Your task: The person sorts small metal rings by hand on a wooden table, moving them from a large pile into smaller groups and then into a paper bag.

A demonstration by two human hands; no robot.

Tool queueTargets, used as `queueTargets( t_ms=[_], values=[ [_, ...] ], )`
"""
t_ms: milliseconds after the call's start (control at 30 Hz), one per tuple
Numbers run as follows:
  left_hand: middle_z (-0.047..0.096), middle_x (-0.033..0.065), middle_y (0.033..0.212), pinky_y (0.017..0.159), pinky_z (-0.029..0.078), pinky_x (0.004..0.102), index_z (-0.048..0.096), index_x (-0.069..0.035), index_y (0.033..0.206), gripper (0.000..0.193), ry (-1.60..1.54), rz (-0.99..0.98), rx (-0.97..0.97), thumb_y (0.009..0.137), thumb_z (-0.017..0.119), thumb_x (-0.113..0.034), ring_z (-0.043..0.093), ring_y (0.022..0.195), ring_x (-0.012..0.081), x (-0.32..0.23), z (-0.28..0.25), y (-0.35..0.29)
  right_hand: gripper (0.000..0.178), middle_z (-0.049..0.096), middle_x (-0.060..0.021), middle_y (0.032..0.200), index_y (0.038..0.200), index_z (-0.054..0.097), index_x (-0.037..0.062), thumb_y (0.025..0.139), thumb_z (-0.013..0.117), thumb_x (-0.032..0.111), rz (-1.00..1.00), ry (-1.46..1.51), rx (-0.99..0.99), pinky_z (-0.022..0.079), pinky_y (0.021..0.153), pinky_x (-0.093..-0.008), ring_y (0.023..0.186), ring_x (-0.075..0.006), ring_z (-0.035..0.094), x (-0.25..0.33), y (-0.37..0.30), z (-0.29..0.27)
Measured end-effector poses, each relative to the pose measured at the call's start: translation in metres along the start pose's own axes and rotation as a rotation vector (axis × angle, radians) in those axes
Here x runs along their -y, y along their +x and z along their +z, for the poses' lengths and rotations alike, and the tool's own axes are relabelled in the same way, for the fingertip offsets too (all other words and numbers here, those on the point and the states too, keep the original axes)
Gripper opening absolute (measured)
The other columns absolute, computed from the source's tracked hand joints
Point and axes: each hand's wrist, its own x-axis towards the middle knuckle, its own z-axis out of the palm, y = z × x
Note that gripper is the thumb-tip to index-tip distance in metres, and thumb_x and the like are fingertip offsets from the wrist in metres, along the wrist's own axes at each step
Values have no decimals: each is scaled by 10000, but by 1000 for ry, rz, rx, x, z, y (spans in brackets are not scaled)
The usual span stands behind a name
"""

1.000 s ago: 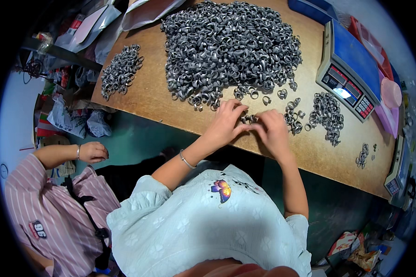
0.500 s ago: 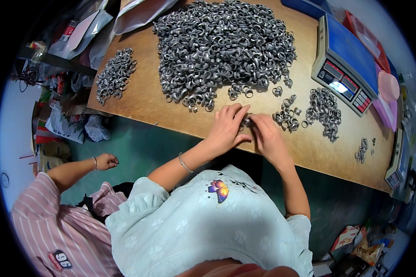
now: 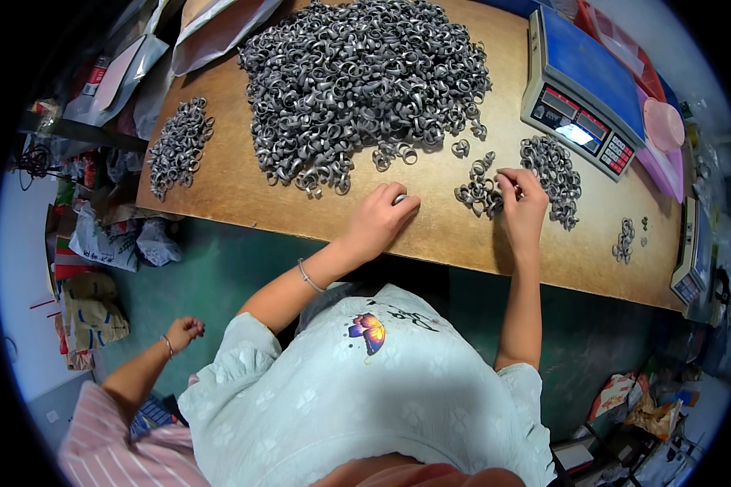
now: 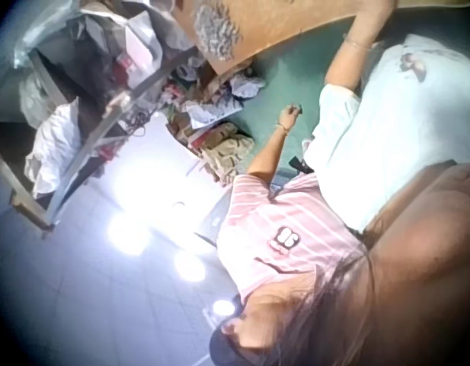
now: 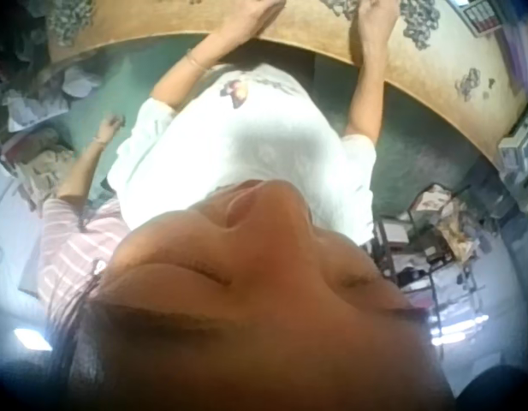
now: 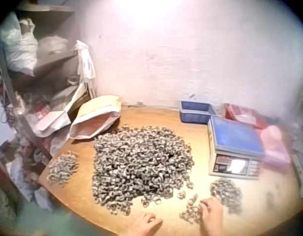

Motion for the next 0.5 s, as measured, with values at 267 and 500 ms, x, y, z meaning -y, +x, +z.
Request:
queueTargets(
  t_ms=[267, 500],
  values=[
    [530, 121, 1051, 861, 398, 387, 559, -56, 1115, 364, -49, -62, 91, 779, 665, -146, 495, 1024, 303, -5, 5, 1, 93, 598, -147, 837, 871, 619, -23, 793, 634, 24, -144, 93, 250, 480, 680, -345, 751, -305, 600, 31, -55, 44],
    [479, 108, 1192, 931, 324, 446, 566, -119, 1156, 484, -21, 4, 106, 724, 724, -269, 434, 1123, 317, -16, -5, -5, 337, 523, -172, 1115, 1102, 548, -12, 776, 628, 23, -137, -426, -45, 397, 896, -427, 1065, -347, 472, 17, -48, 18]
  ],
)
